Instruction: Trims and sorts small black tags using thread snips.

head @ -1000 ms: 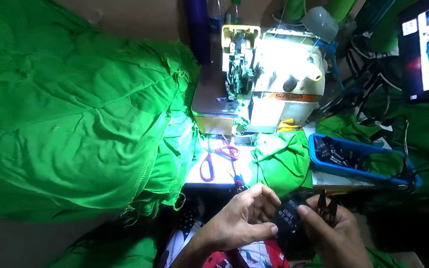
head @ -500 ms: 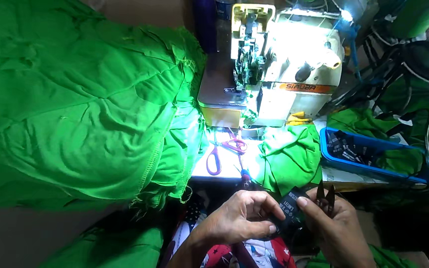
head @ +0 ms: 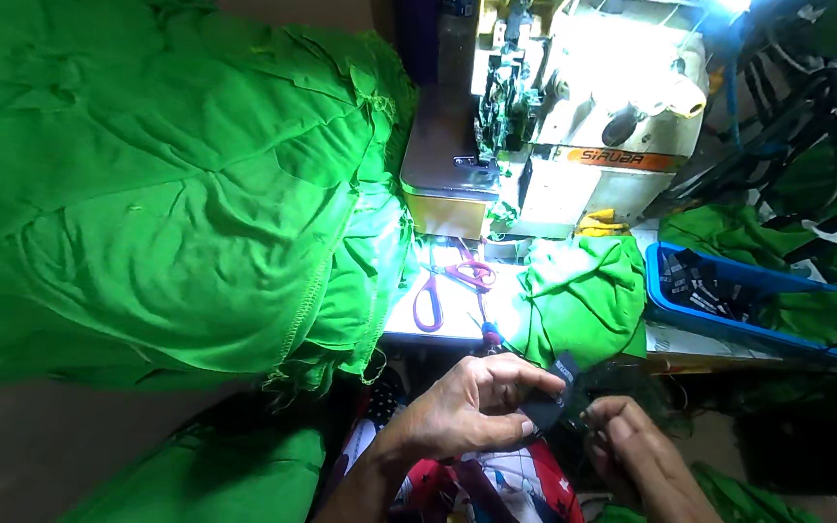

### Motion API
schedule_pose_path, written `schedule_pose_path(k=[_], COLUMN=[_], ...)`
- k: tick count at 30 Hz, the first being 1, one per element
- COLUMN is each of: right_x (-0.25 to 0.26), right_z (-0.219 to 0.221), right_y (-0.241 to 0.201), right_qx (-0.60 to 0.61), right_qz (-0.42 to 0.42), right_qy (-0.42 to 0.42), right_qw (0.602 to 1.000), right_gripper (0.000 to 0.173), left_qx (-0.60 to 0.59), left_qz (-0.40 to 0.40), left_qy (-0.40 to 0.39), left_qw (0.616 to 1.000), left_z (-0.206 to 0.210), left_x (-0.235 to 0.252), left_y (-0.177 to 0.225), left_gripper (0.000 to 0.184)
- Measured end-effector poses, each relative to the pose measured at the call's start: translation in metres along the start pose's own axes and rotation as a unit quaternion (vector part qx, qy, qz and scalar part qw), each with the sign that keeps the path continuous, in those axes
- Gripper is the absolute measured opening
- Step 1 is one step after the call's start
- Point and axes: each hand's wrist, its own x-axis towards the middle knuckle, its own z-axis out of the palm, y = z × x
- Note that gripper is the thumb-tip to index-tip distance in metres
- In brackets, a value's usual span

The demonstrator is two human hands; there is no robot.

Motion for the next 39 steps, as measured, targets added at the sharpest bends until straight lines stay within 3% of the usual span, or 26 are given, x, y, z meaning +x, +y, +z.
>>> schedule_pose_path(k=[2, 4, 23, 32, 39], right_x=[-0.004, -0.005, 0.015, 0.017, 0.02], right_z=[0.002, 0.003, 0.024, 0.028, 0.029], right_y=[0.005, 0.008, 0.015, 0.021, 0.023], right_qx=[0.019, 0.05, 0.225, 0.221, 0.239], right_qz=[0.01, 0.022, 0.055, 0.076, 0.085], right_qy=[-0.018, -0.027, -0.021, 0.0, -0.02], right_qw=[1.0, 0.998, 0.972, 0.972, 0.967], right_gripper=[0.012, 0.009, 0.017, 0.012, 0.023], left_qx=[0.01, 0.008, 0.039, 0.062, 0.071], left_qz=[-0.007, -0.006, -0.002, -0.012, -0.031], left_qy=[-0.001, 0.003, -0.007, -0.002, -0.014], left_qw=[1.0, 1.0, 0.999, 0.998, 0.997], left_z=[-0.001, -0.002, 0.005, 0.006, 0.008], left_x=[0.001, 0.001, -0.005, -0.005, -0.005], left_y=[-0.001, -0.002, -0.008, -0.005, -0.011], left_gripper=[0.045, 0.046, 0.042, 0.042, 0.042])
